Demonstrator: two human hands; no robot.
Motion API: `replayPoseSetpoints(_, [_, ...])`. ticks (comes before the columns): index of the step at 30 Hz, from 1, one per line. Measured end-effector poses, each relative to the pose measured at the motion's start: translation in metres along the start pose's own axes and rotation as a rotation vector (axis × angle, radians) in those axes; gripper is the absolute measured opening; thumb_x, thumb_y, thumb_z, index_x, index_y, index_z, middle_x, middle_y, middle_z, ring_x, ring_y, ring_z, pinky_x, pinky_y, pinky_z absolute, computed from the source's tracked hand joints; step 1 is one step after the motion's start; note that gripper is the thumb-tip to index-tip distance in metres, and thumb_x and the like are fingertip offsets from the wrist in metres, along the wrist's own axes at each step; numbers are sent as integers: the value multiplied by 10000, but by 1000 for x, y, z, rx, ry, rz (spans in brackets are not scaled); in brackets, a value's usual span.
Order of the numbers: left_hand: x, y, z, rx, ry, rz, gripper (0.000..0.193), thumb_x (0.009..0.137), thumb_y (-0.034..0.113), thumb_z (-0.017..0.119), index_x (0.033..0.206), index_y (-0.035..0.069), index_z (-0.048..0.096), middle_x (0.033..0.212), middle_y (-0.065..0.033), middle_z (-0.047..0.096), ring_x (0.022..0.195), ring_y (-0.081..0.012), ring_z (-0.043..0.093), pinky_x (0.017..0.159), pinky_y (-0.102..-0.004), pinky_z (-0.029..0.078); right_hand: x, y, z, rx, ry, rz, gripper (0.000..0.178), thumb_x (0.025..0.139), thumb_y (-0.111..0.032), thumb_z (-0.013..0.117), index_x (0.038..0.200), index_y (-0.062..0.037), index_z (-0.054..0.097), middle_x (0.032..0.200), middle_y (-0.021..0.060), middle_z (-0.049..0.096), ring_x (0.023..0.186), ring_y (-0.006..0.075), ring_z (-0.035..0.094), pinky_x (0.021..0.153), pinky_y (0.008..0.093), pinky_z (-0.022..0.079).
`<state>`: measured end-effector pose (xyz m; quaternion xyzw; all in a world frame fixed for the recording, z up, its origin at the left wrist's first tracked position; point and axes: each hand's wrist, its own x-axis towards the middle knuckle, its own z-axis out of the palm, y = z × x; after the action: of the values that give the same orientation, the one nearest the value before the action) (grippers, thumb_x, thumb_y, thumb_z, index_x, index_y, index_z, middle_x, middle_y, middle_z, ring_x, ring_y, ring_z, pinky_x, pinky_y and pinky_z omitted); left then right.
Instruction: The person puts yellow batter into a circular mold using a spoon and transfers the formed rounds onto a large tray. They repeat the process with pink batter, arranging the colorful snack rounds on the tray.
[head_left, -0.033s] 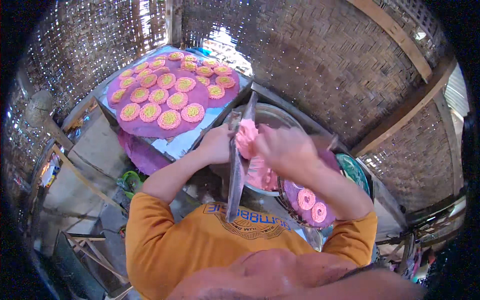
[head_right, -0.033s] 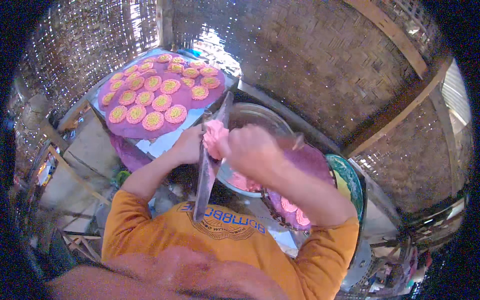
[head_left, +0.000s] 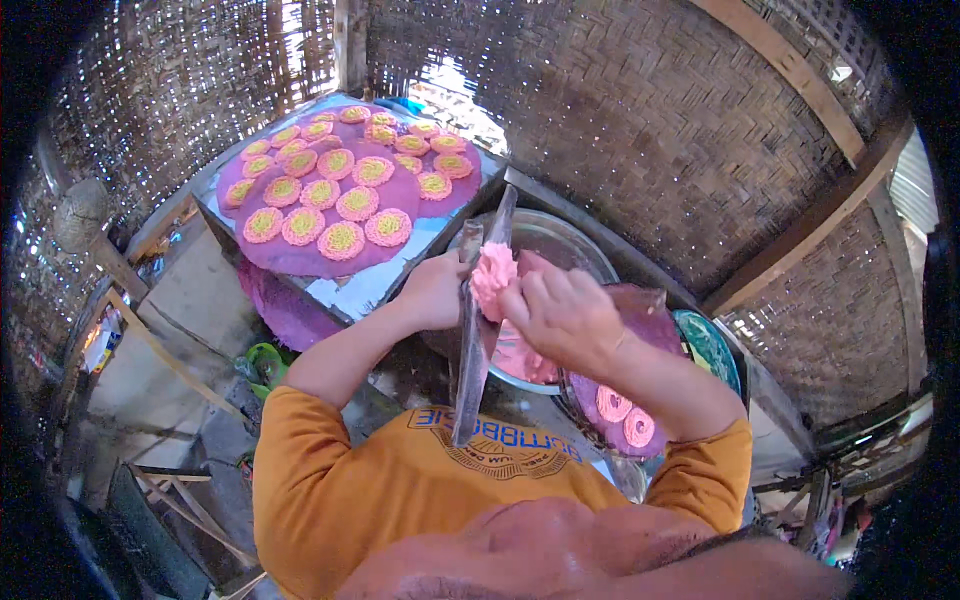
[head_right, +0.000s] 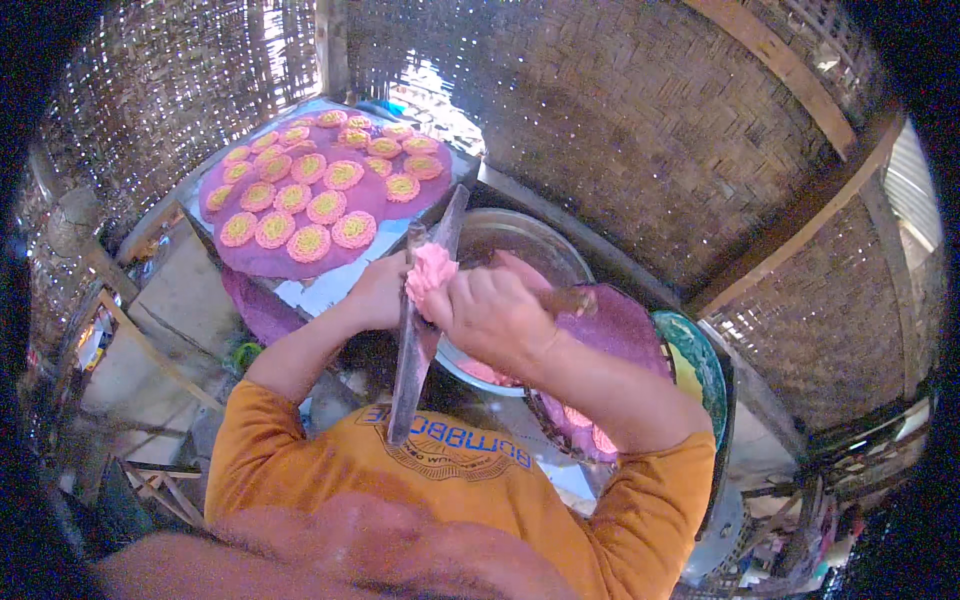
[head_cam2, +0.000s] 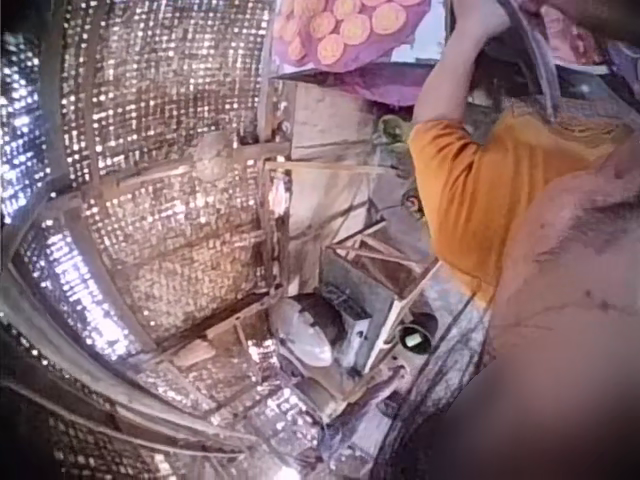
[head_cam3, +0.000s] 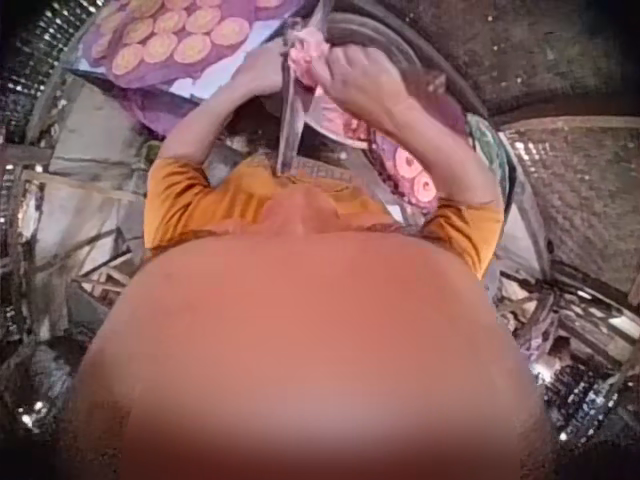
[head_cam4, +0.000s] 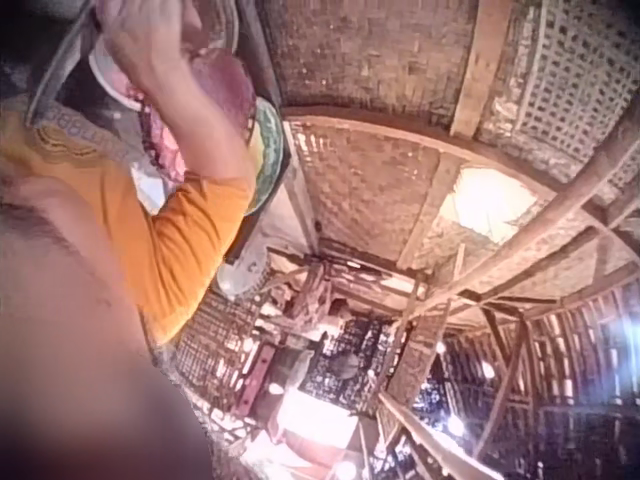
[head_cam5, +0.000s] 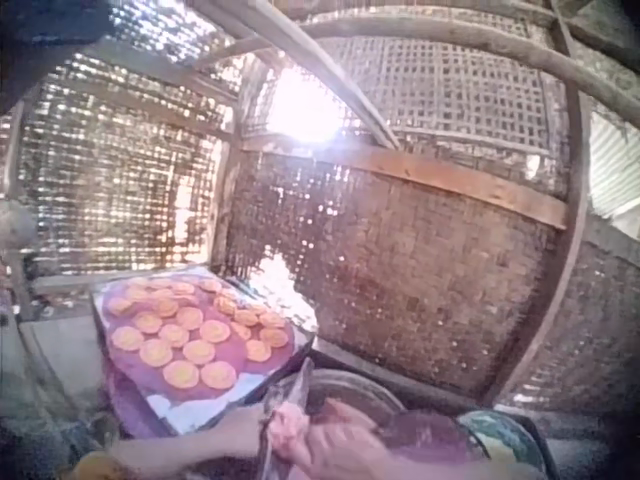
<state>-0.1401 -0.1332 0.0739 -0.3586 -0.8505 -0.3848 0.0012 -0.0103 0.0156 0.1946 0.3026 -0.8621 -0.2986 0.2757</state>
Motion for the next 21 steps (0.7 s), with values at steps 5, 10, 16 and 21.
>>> replayPoseSetpoints(5, [-12, 6, -7, 47, 7, 107, 475, 644, 393, 633, 1010, 91, 601, 1027, -194, 555, 889, -373, 560, 778, -421, 453, -5, 9, 25, 387, 66, 130, 149, 705, -209, 570, 755, -103, 477, 645, 34, 511, 623, 221, 561, 586, 344, 437])
replayPoseSetpoints(10, [-5, 2, -8, 36, 72, 89, 438, 658, 364, 622, 994, 83, 607, 1019, -207, 554, 891, -379, 560, 778, -425, 454, -5, 6, 28, 274, 57, 139, 140, 721, -187, 555, 823, -102, 509, 696, 26, 514, 667, 194, 557, 593, 330, 442])
replayPoseSetpoints(16, [13, -47, -4, -25, 102, -30, 457, 640, 358, 639, 992, 70, 600, 913, -211, 607, 863, -369, 582, 755, -421, 460, -22, 26, -18, 187, 60, 198, 193, 697, -198, 594, 859, -106, 540, 687, 35, 522, 640, 205, 558, 575, 342, 441])
replayPoseSetpoints(21, [8, -42, -10, -83, 90, -46, 461, 614, 369, 648, 961, 67, 613, 931, -204, 608, 869, -359, 583, 757, -408, 460, -27, 53, -38, 322, 149, 403, 187, 664, -210, 664, 794, -110, 575, 662, 57, 544, 601, 241, 567, 531, 364, 433])
